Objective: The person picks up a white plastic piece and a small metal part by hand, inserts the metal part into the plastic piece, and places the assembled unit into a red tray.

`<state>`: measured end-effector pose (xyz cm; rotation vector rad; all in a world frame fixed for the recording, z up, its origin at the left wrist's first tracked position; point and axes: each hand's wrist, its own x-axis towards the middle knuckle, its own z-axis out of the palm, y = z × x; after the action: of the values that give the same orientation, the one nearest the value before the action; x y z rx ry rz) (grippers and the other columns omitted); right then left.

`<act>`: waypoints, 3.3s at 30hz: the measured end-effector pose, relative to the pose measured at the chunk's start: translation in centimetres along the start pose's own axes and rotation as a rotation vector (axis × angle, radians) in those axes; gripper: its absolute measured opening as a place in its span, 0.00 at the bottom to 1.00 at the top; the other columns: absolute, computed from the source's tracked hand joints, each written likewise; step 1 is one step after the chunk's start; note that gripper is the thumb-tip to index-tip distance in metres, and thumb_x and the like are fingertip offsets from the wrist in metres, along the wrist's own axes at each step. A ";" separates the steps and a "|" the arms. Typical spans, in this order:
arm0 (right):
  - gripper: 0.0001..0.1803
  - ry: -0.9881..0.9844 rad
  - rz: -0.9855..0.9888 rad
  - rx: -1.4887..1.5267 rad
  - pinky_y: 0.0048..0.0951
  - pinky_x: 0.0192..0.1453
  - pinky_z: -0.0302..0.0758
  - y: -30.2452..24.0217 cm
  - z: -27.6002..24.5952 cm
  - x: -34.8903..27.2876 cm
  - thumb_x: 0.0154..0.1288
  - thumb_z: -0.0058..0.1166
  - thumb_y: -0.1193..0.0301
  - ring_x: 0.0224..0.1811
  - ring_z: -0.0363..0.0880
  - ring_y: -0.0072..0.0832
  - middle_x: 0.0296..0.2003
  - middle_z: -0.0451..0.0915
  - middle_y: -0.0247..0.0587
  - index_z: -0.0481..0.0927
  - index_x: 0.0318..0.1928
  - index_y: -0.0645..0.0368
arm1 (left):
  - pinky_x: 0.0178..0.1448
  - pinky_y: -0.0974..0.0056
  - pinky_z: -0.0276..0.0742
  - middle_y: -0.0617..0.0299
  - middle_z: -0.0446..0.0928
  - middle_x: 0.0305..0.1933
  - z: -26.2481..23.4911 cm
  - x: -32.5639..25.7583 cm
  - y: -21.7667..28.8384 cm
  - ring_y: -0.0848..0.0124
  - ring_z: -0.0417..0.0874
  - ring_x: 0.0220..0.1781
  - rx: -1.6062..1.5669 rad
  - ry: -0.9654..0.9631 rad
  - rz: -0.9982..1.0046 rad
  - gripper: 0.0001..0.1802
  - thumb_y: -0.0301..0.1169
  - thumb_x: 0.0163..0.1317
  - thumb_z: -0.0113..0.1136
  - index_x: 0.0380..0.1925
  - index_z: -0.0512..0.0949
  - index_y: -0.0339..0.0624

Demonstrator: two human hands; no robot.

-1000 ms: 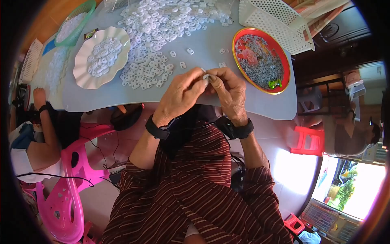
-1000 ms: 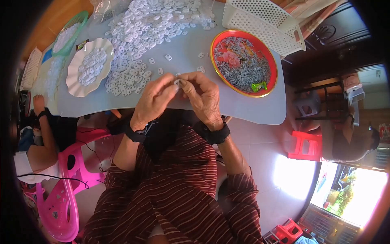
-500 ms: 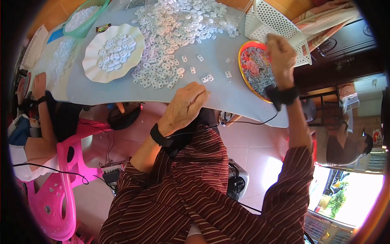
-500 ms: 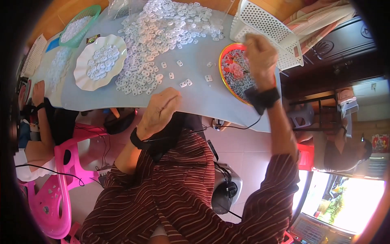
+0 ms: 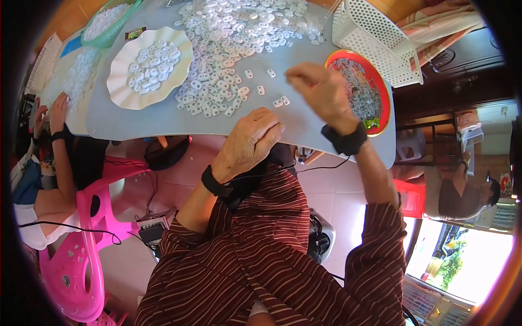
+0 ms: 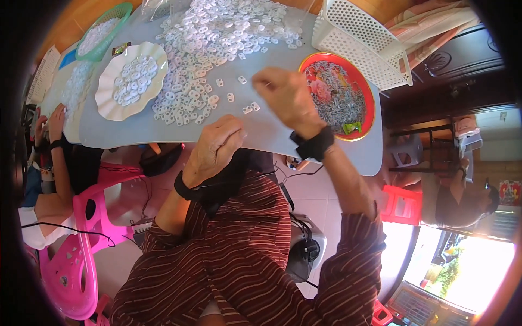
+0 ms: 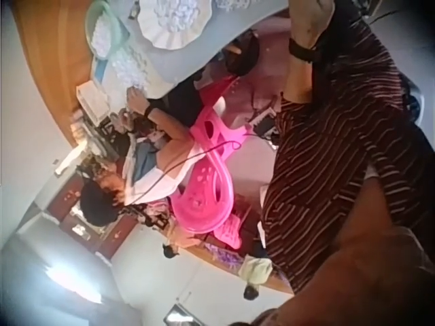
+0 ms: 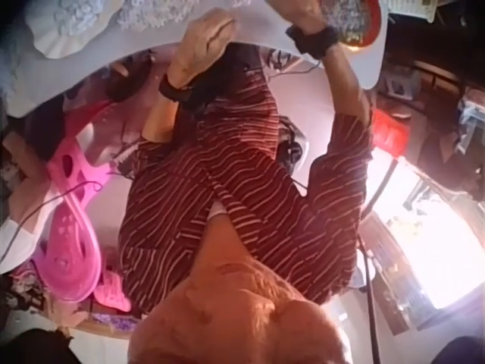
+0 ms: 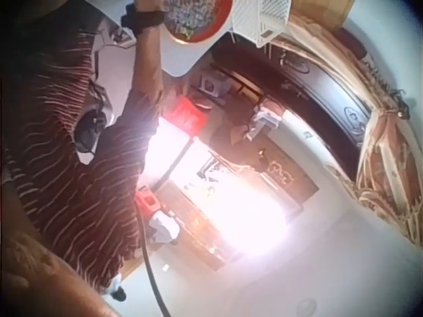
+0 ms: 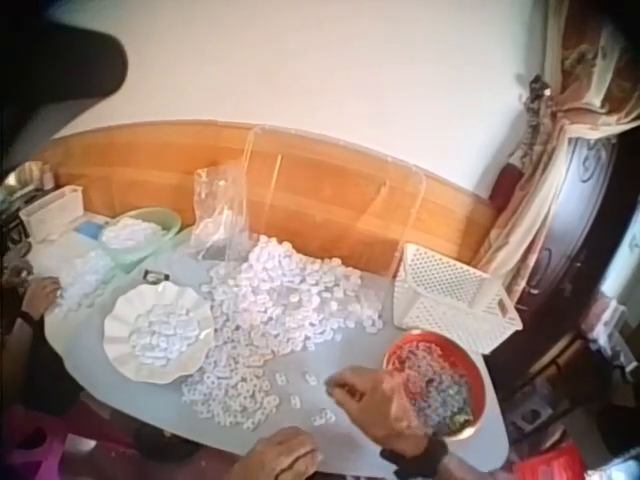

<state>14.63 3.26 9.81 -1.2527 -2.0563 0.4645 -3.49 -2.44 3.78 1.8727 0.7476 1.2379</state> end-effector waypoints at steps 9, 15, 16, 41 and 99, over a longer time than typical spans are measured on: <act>0.07 -0.104 -0.083 -0.136 0.44 0.37 0.74 -0.8 4.1 0.3 0.54 0.56 0.74 0.32 0.76 0.50 0.29 0.77 0.51 0.80 0.33 0.64 | 0.34 0.62 0.69 0.51 0.71 0.28 0.4 0.3 0.3 0.59 0.72 0.28 -0.015 0.002 -0.031 0.07 0.24 0.60 0.53 0.32 0.72 0.28; 0.09 -0.103 0.195 0.160 0.31 0.36 0.76 -0.6 3.6 -0.3 0.54 0.57 0.77 0.30 0.80 0.36 0.30 0.80 0.51 0.82 0.38 0.62 | 0.31 0.63 0.69 0.54 0.70 0.24 -0.5 0.3 0.7 0.63 0.73 0.25 -0.082 -0.007 -0.172 0.07 0.28 0.62 0.53 0.32 0.73 0.33; 0.09 -0.102 0.194 0.159 0.31 0.36 0.76 -0.8 3.4 -0.5 0.54 0.57 0.77 0.30 0.80 0.36 0.30 0.80 0.51 0.82 0.38 0.62 | 0.30 0.66 0.67 0.57 0.70 0.23 -0.5 0.3 1.0 0.69 0.72 0.25 -0.170 0.052 -0.251 0.08 0.29 0.64 0.52 0.33 0.73 0.34; 0.05 0.102 0.297 0.496 0.18 0.32 0.74 -2.5 3.0 -3.0 0.63 0.53 0.78 0.29 0.76 0.15 0.27 0.81 0.36 0.79 0.36 0.68 | 0.41 0.73 0.72 0.61 0.77 0.29 0.6 2.4 0.6 0.76 0.77 0.32 -0.449 0.286 -0.374 0.09 0.29 0.67 0.49 0.37 0.74 0.32; 0.10 0.122 0.483 1.002 0.19 0.34 0.74 2.0 -0.6 -4.0 0.64 0.53 0.75 0.27 0.76 0.18 0.29 0.80 0.35 0.78 0.44 0.67 | 0.30 0.75 0.64 0.65 0.73 0.24 0.7 1.9 -0.2 0.81 0.72 0.26 -0.249 0.160 -0.318 0.07 0.28 0.64 0.50 0.34 0.73 0.35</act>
<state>17.54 0.64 7.60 -1.0505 -1.0899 1.3806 -2.16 -1.05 4.35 1.4048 0.8931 1.2205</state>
